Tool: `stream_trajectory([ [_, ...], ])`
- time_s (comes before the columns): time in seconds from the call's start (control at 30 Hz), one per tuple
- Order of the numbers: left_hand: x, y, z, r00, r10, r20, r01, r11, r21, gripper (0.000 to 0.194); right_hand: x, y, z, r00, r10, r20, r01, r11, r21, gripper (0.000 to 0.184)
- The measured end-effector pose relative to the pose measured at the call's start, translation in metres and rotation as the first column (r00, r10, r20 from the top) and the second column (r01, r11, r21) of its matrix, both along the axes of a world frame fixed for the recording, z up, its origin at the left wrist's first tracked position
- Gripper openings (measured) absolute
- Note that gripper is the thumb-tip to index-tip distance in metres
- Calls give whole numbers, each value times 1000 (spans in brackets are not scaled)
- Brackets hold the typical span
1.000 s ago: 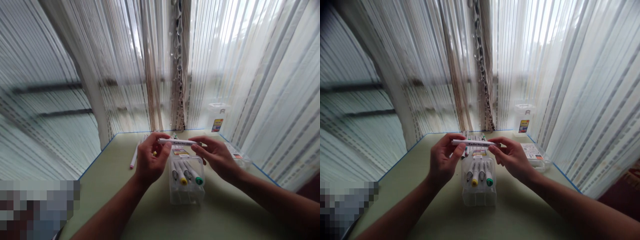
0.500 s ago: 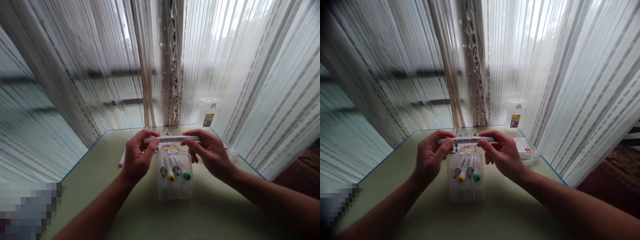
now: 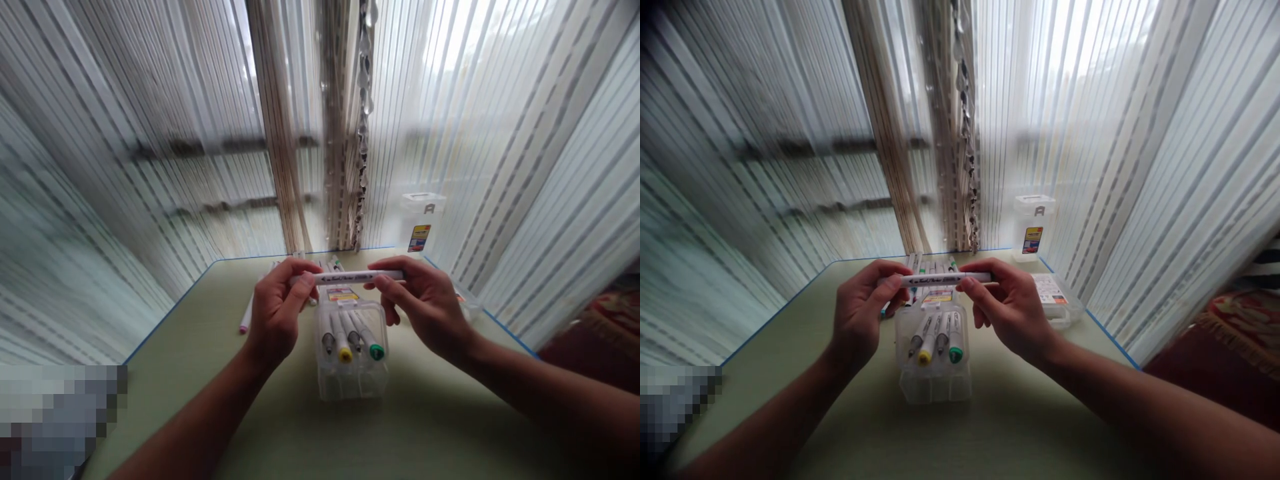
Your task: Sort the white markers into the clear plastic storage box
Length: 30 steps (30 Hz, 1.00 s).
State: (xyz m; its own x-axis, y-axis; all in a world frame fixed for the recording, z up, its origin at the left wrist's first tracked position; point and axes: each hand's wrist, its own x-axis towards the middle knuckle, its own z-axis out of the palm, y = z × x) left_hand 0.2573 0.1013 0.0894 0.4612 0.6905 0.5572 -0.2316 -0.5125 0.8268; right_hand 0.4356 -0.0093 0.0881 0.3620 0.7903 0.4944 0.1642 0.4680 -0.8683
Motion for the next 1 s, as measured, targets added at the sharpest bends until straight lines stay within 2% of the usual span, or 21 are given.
stream_trajectory([
  [1.0,2,1,1,1000,-7,-6,7,1000,-11,17,0,-2,0,999,6,37,-6,1000,17,18],
])
